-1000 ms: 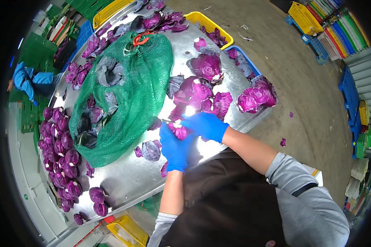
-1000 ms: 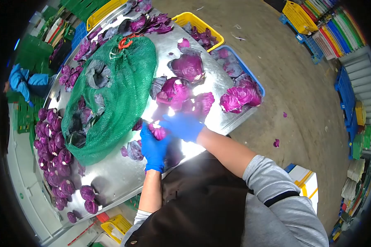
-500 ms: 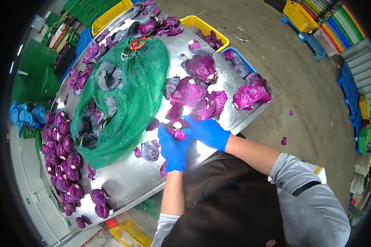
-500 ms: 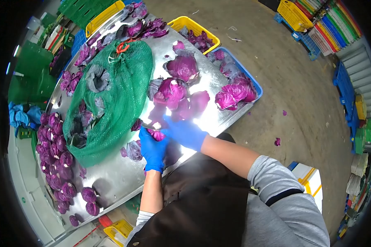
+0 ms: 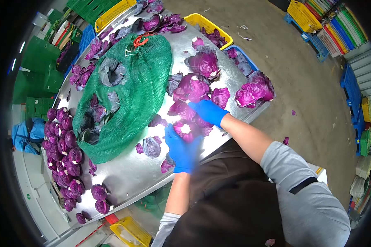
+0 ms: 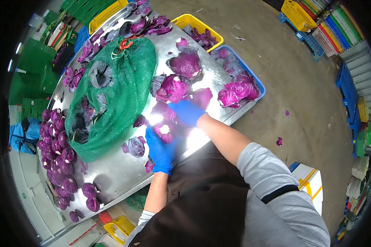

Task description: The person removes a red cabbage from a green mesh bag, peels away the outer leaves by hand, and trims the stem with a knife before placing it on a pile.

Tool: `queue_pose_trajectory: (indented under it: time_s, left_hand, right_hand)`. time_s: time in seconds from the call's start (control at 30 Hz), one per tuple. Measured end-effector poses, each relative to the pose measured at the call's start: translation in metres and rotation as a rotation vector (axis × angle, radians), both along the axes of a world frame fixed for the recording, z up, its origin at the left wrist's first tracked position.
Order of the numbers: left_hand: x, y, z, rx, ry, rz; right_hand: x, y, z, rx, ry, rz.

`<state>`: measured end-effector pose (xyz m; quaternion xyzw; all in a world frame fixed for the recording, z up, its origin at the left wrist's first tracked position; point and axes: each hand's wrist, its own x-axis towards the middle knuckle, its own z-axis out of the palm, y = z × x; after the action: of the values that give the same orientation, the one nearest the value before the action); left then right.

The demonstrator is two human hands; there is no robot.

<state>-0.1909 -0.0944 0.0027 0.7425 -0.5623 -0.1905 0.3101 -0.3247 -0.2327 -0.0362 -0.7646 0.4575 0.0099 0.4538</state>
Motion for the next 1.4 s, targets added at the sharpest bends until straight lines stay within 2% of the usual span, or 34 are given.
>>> queue_pose_trajectory:
  time_s: [0.03, 0.07, 0.1, 0.13, 0.17, 0.23, 0.27, 0.3, 0.37, 0.43, 0.5, 0.53, 0.57, 0.63, 0.67, 0.7, 0.73, 0.77, 0.8, 0.87, 0.9, 0.97, 1.0, 1.03, 1.07, 1.1, 1.13, 1.17, 1.23, 1.27, 1.3, 1.33, 1.37, 1.4]
  left_hand:
    - [-0.001, -0.001, 0.007, 0.043, 0.045, 0.04]
    - [-0.002, -0.002, 0.016, 0.038, 0.04, 0.039]
    - [-0.002, -0.003, 0.023, 0.0, 0.221, 0.092]
    - [-0.002, -0.001, 0.026, -0.031, 0.404, 0.143]
    - [0.003, 0.003, 0.022, -0.021, 0.404, 0.138]
    - [0.021, 0.01, 0.015, -0.147, 0.544, 0.054]
    - [0.025, 0.013, 0.018, -0.201, 0.615, 0.086]
    - [0.031, 0.011, 0.025, -0.197, 0.9, 0.181]
    - [0.045, 0.002, 0.034, -0.246, 1.301, 0.188]
    - [0.06, -0.004, 0.037, -0.226, 1.277, 0.159]
    - [0.064, -0.007, 0.046, -0.201, 0.911, 0.055]
    - [0.065, -0.007, 0.048, -0.174, 0.938, 0.038]
    - [0.066, -0.007, 0.049, -0.17, 0.937, 0.035]
    - [0.067, -0.008, 0.049, -0.037, 1.11, 0.056]
    - [0.066, -0.008, 0.049, -0.038, 1.115, 0.057]
    - [0.065, -0.008, 0.048, -0.053, 0.997, 0.024]
    - [0.064, -0.007, 0.048, -0.064, 0.876, -0.008]
    - [0.063, -0.006, 0.046, -0.06, 0.878, -0.004]
    - [0.063, -0.006, 0.045, -0.043, 0.936, 0.018]
    - [0.059, -0.006, 0.05, 0.04, 1.122, 0.046]
    - [0.061, -0.008, 0.044, 0.034, 1.121, 0.051]
    - [0.068, -0.008, 0.026, 0.023, 1.472, 0.134]
    - [0.067, -0.005, 0.037, 0.138, 1.51, 0.241]
    - [0.072, -0.006, 0.036, 0.126, 1.505, 0.249]
    - [0.077, -0.008, 0.031, 0.119, 1.751, 0.262]
    - [0.081, -0.009, 0.025, 0.11, 1.998, 0.271]
    - [0.082, -0.008, 0.024, 0.082, 2.104, 0.196]
    - [0.081, -0.009, 0.025, 0.074, 2.099, 0.201]
    - [0.072, -0.018, 0.037, -0.038, 2.14, 0.483]
    - [0.07, -0.018, 0.037, -0.047, 2.137, 0.49]
    - [0.068, -0.018, 0.037, -0.077, 2.113, 0.401]
    - [0.066, -0.018, 0.037, -0.103, 2.086, 0.311]
    - [0.063, -0.018, 0.038, -0.103, 2.085, 0.313]
    - [0.06, -0.016, 0.041, -0.108, 2.076, 0.27]
  right_hand:
    - [0.002, 0.008, 0.0, -0.004, -0.005, 0.002]
    - [0.003, 0.025, 0.0, -0.236, -0.051, -0.067]
    - [0.005, 0.034, 0.008, -0.467, -0.098, -0.14]
    - [0.007, 0.03, -0.009, -0.422, -0.092, -0.283]
    - [0.0, 0.026, -0.015, -0.415, -0.089, -0.29]
    - [-0.014, 0.012, 0.002, -0.27, -0.136, -0.46]
    - [-0.023, 0.006, 0.007, -0.228, -0.161, -0.495]
    - [-0.031, 0.005, 0.005, -0.438, -0.101, -0.451]
    - [-0.038, 0.011, 0.041, -0.312, 0.069, -0.266]
    - [-0.026, 0.024, 0.072, -0.369, -0.04, -0.282]
    - [-0.009, 0.028, 0.112, -0.39, -0.325, -0.241]
    - [0.0, 0.028, 0.127, -0.357, -0.503, -0.179]
    - [0.006, 0.027, 0.124, -0.356, -0.503, -0.184]
    - [0.011, 0.021, 0.118, -0.105, -0.794, 0.07]
    - [0.006, 0.016, 0.12, -0.077, -0.624, 0.11]
    - [0.003, 0.013, 0.124, -0.075, -0.62, 0.112]
    - [0.0, 0.011, 0.128, -0.094, -0.512, 0.135]
    - [-0.002, 0.011, 0.128, -0.113, -0.405, 0.159]
    - [-0.004, 0.009, 0.123, -0.112, -0.404, 0.16]
    - [-0.007, 0.005, 0.108, 0.145, -0.678, 0.119]
    - [-0.009, 0.003, 0.109, 0.145, -0.679, 0.126]
    - [-0.014, 0.0, 0.111, 0.007, -0.74, 0.114]
    - [-0.017, 0.001, 0.112, 0.01, -0.746, 0.126]
    - [-0.021, 0.002, 0.113, 0.122, -0.697, 0.033]
    - [-0.026, 0.002, 0.113, 0.233, -0.642, -0.06]
    - [-0.031, 0.0, 0.109, 0.235, -0.645, -0.05]
    - [-0.034, -0.003, 0.1, 0.241, -0.61, -0.061]
    - [-0.037, -0.005, 0.092, 0.247, -0.576, -0.073]
    - [-0.041, -0.008, 0.081, 0.158, -0.626, -0.082]
    - [-0.042, -0.011, 0.077, 0.046, -0.505, -0.206]
    - [-0.042, -0.013, 0.074, -0.067, -0.38, -0.329]
    - [-0.036, -0.016, 0.071, -0.149, -0.376, -0.353]
    - [-0.037, -0.014, 0.071, -0.147, -0.377, -0.352]
    - [-0.027, -0.008, 0.098, -0.15, -0.418, -0.296]
